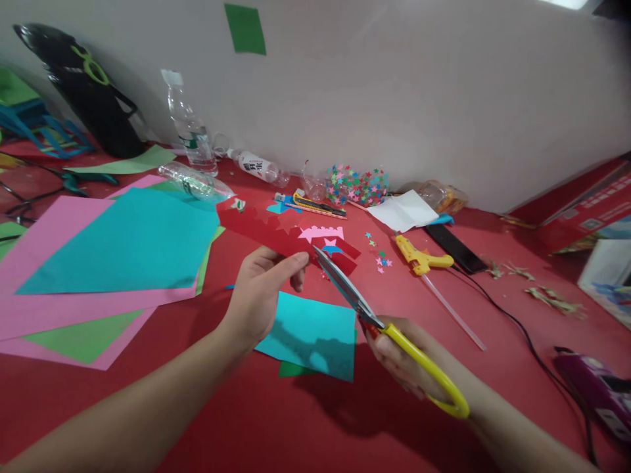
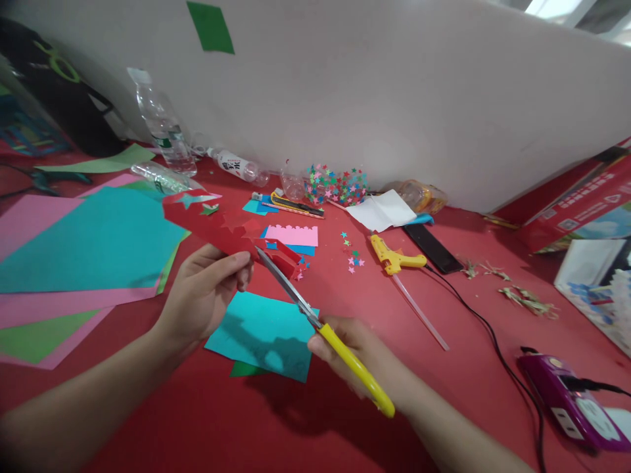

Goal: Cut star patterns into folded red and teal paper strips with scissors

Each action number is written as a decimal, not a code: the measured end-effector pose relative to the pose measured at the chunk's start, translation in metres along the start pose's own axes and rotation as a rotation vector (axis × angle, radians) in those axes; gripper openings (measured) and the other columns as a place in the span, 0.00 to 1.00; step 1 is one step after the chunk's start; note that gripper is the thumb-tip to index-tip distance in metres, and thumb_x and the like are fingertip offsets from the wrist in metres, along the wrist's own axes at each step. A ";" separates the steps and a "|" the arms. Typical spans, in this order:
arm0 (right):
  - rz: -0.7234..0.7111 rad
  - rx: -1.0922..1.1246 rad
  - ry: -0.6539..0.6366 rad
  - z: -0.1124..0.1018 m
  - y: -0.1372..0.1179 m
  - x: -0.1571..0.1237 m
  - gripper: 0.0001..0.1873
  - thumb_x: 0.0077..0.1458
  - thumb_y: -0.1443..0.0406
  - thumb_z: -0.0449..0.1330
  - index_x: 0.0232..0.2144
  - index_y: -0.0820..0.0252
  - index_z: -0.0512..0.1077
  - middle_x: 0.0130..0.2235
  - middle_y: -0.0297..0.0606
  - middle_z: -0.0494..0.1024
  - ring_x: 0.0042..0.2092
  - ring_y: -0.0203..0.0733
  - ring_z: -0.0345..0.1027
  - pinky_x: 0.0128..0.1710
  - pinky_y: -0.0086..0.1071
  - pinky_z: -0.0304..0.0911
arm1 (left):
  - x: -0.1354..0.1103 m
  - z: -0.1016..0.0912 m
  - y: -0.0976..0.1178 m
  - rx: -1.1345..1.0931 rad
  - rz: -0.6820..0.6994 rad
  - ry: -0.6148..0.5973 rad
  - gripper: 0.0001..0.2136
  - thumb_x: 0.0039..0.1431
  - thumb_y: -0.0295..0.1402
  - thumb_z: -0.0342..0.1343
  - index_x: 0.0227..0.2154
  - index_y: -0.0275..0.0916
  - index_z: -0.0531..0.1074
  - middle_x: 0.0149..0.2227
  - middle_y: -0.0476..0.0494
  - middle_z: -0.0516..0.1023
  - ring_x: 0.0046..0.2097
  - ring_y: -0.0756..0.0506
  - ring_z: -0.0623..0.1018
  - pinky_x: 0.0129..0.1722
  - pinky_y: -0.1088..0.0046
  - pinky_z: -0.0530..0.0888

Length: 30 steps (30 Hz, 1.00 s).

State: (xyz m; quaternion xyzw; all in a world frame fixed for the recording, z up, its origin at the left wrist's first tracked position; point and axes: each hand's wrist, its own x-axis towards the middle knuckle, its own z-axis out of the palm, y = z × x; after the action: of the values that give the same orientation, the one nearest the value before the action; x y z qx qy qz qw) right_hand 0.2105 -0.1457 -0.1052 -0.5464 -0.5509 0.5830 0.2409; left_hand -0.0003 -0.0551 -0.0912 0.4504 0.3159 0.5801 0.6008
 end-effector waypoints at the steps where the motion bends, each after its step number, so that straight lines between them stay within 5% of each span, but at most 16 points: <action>1: -0.004 0.004 -0.011 -0.001 0.000 0.001 0.29 0.49 0.37 0.52 0.24 0.57 0.57 0.13 0.22 0.55 0.12 0.27 0.47 0.10 0.22 0.43 | 0.001 0.000 0.001 -0.005 0.006 0.009 0.11 0.52 0.25 0.58 0.17 0.39 0.71 0.17 0.53 0.69 0.22 0.54 0.67 0.23 0.78 0.64; 8: -0.049 0.039 -0.073 0.000 0.013 0.005 0.28 0.51 0.39 0.53 0.24 0.57 0.57 0.13 0.22 0.56 0.12 0.26 0.49 0.10 0.20 0.44 | 0.007 -0.006 0.004 0.056 0.045 0.020 0.11 0.55 0.26 0.57 0.19 0.39 0.66 0.16 0.55 0.62 0.21 0.53 0.62 0.23 0.77 0.60; 16: -0.136 0.072 0.001 0.013 0.008 0.005 0.27 0.53 0.41 0.53 0.24 0.57 0.56 0.14 0.21 0.55 0.13 0.26 0.47 0.11 0.22 0.41 | 0.004 -0.003 0.004 0.077 0.020 -0.068 0.07 0.57 0.27 0.55 0.24 0.39 0.72 0.23 0.50 0.71 0.28 0.51 0.70 0.31 0.75 0.67; 30: -0.145 -0.008 0.055 0.017 0.003 0.005 0.28 0.54 0.40 0.51 0.26 0.58 0.59 0.15 0.22 0.55 0.15 0.27 0.48 0.14 0.25 0.40 | 0.001 0.004 0.006 -0.004 -0.035 -0.010 0.05 0.54 0.27 0.57 0.24 0.39 0.72 0.23 0.52 0.71 0.28 0.52 0.70 0.31 0.77 0.68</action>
State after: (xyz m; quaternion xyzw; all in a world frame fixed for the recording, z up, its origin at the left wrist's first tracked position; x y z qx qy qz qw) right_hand 0.1945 -0.1486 -0.1137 -0.5217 -0.5847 0.5465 0.2953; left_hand 0.0009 -0.0553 -0.0843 0.4465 0.3197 0.5680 0.6130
